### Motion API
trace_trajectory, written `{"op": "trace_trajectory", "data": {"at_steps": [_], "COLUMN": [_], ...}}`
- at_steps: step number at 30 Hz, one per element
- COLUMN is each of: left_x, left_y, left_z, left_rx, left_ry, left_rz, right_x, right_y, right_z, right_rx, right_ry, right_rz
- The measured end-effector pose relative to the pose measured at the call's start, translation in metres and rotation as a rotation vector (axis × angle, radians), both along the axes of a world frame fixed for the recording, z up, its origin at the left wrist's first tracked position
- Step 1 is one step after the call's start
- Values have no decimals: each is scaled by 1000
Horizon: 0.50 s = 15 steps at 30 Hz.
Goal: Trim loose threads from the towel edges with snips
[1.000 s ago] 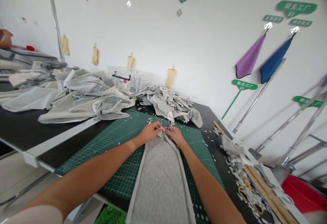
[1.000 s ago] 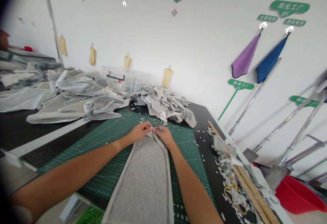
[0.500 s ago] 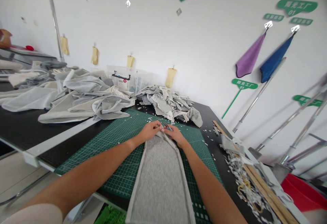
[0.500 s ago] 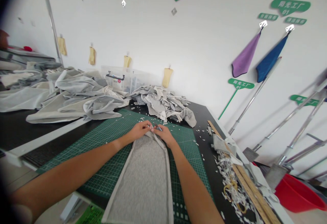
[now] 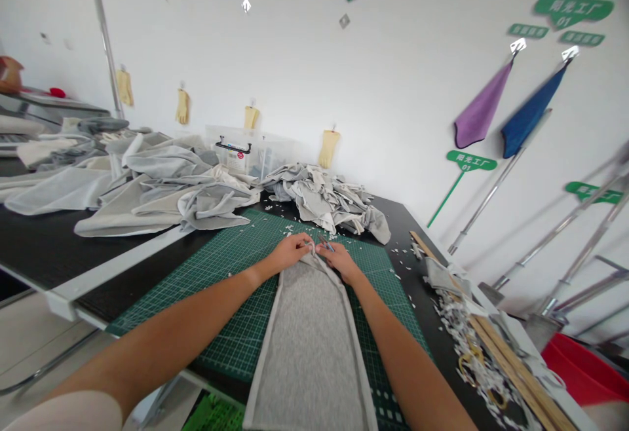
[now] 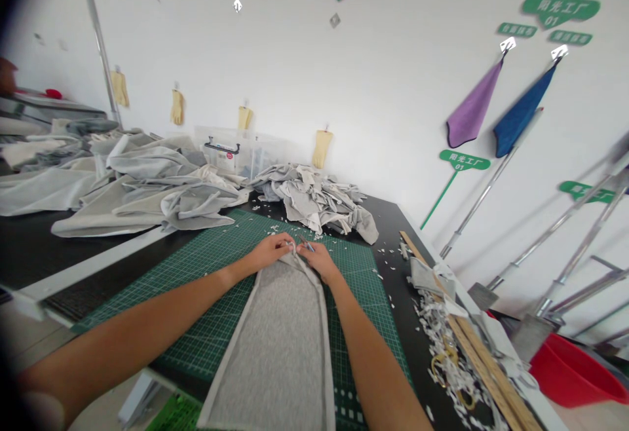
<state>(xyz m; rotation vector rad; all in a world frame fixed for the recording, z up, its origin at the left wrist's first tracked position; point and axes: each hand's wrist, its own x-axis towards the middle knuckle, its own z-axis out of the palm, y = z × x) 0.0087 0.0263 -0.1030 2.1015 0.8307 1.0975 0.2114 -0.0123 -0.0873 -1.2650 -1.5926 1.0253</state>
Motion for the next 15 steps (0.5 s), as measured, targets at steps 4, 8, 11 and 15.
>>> {"op": "trace_trajectory", "data": {"at_steps": [4,8,11,15], "left_x": [1,1,1,1], "left_y": [1,0,1,6], "left_z": [0,1,1,-3], "left_rx": [-21,-19,-14,-38], "left_ry": [2,14,4,-20], "left_rz": [30,56,70,34], "right_x": [-3,-9,-12,-10], "right_y": [-2,-7,-8,-4], "right_z": [3,8,8,4], "right_rx": [-12,71,144,124], "right_ry": [13,-24,-53,-65], "right_rz": [6,4,-23,-43]}}
